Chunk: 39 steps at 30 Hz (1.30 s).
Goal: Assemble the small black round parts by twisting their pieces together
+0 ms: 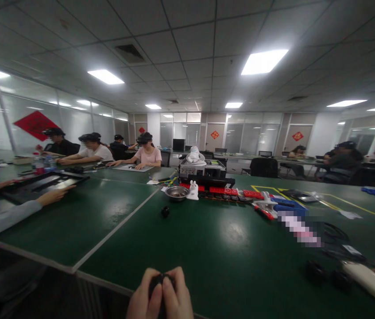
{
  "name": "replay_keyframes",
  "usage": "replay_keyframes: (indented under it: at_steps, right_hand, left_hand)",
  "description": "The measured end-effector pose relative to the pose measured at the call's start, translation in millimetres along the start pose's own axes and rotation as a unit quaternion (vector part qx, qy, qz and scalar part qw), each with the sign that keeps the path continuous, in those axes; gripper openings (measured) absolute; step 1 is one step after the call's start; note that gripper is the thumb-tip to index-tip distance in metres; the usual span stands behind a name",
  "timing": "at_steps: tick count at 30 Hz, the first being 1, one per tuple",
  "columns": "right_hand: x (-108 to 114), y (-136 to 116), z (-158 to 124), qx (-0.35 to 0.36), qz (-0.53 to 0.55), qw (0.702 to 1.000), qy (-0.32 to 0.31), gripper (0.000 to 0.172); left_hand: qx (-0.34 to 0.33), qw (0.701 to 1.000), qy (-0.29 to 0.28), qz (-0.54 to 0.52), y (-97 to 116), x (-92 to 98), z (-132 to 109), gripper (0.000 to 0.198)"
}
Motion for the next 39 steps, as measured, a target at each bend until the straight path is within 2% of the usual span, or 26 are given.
replay_keyframes:
  at_steps: [2, 4, 6, 8, 11, 13, 15, 18, 22, 26, 29, 32, 35, 37, 39]
  right_hand:
    - [11, -5, 20, -0.006, 0.023, 1.000, 0.014, 0.027]
    - [26, -14, 46, -0.009, 0.011, 1.000, 0.009, 0.027]
    - [46, -22, 78, -0.009, -0.026, 1.000, 0.005, 0.030]
    - [64, -24, 112, -0.018, -0.073, 0.997, 0.002, 0.035]
    - [81, -22, 160, 0.032, -0.207, 0.977, 0.026, 0.035]
    - [78, -10, 186, 0.056, -0.297, 0.953, 0.025, 0.036]
    - [68, 10, 207, 0.045, -0.350, 0.936, 0.008, 0.043]
    - [48, 34, 229, 0.037, -0.368, 0.929, -0.017, 0.048]
    - [29, 45, 244, 0.045, -0.362, 0.931, -0.016, 0.043]
    - [30, 47, 244, 0.051, -0.350, 0.935, 0.008, 0.067]
    - [55, 46, 231, 0.059, -0.350, 0.934, 0.047, 0.068]
    - [95, 43, 201, 0.066, -0.392, 0.916, 0.045, 0.054]
    - [142, 29, 154, 0.105, -0.448, 0.887, 0.029, 0.041]
    - [180, 12, 117, 0.137, -0.479, 0.866, 0.039, 0.035]
    - [231, -8, 78, 0.155, -0.513, 0.839, 0.098, 0.033]
  left_hand:
    - [-0.035, 0.998, -0.045, 0.041, 10, -7.3, 21, 0.043]
    - [-0.067, 0.992, -0.058, 0.092, 11, -10.8, 41, 0.050]
    - [-0.078, 0.979, -0.060, 0.179, 2, -13.9, 56, 0.062]
    - [-0.060, 0.957, -0.073, 0.274, -14, -17.9, 65, 0.070]
    - [-0.036, 0.932, -0.141, 0.333, -27, -27.0, 67, 0.070]
    - [-0.024, 0.926, -0.180, 0.331, -26, -29.4, 66, 0.067]
    - [-0.007, 0.925, -0.204, 0.322, -22, -28.3, 66, 0.067]
    - [0.019, 0.923, -0.235, 0.303, -17, -27.6, 69, 0.065]
    - [0.040, 0.923, -0.245, 0.295, -20, -29.0, 75, 0.063]
    - [0.049, 0.921, -0.251, 0.295, -27, -32.2, 78, 0.063]
    - [0.048, 0.917, -0.253, 0.303, -27, -32.2, 76, 0.065]
    - [0.042, 0.913, -0.254, 0.315, -25, -30.9, 72, 0.066]
    - [0.035, 0.915, -0.246, 0.317, -27, -29.7, 69, 0.068]
    - [0.026, 0.917, -0.246, 0.314, -32, -30.8, 69, 0.068]
    - [0.023, 0.916, -0.242, 0.320, -41, -31.5, 70, 0.067]
Point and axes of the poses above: each hand's wrist, its own z-axis towards the middle knuckle, its own x-axis out of the back of the hand, y = z × x, the point moved 8 cm from there along z, towards the middle knuckle, and after that the axes turned 3 degrees about -z, right-handed, at the moved point
